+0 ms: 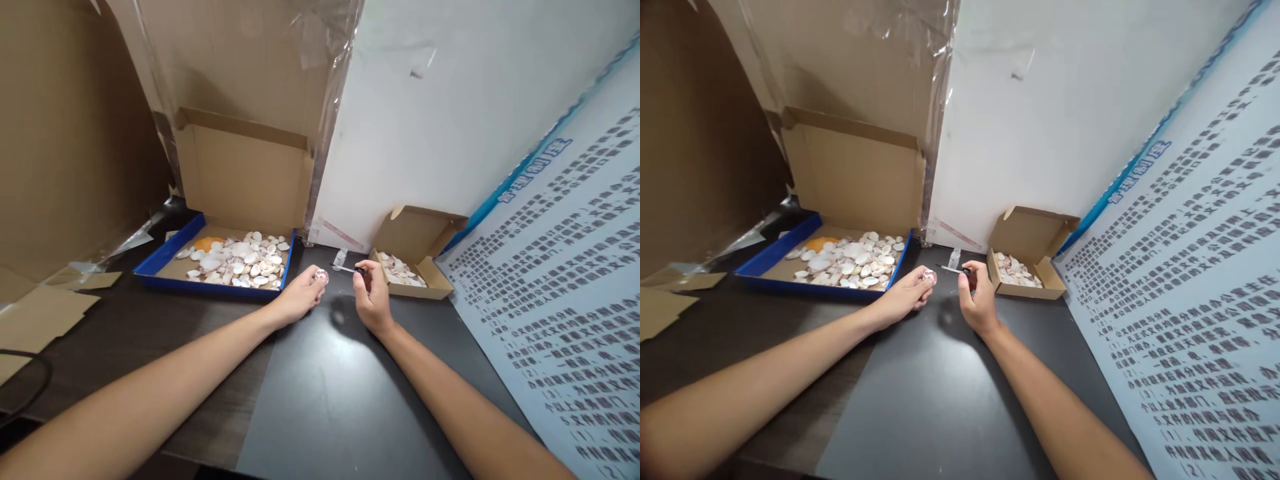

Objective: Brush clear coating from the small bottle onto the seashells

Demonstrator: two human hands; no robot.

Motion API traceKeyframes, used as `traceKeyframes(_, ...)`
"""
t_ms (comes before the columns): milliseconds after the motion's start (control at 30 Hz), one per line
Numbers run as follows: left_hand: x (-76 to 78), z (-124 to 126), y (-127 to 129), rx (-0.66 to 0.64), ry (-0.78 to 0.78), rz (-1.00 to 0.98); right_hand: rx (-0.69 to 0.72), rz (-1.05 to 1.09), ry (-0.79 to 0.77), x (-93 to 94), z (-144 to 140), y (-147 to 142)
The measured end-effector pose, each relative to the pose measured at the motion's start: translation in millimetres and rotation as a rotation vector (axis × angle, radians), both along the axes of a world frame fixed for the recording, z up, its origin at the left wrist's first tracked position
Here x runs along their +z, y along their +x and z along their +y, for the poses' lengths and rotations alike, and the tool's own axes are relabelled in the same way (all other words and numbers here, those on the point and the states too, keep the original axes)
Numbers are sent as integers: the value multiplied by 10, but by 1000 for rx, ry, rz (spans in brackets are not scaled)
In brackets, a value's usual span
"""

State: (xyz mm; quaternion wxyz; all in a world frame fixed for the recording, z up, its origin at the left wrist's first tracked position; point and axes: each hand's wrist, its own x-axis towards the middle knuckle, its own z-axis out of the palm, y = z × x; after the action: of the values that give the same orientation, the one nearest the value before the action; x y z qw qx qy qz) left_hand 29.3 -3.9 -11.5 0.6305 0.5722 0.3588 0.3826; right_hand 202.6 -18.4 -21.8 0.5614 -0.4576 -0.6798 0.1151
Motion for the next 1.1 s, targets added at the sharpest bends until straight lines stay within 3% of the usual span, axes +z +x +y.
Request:
traceKeyframes(367, -20, 18, -26, -31, 11, 55, 76, -28, -83, -34, -72, -49)
traceKeyframes(867, 19, -9, -34, 2, 0, 45, 22, -1, -62, 12, -104, -63)
traceKeyframes(1000, 36, -13, -43, 27, -44, 9, 87, -37, -57, 20, -117, -60)
traceKeyframes(1100, 50, -24, -48, 33, -93, -18, 60, -38, -61, 22, -120, -60)
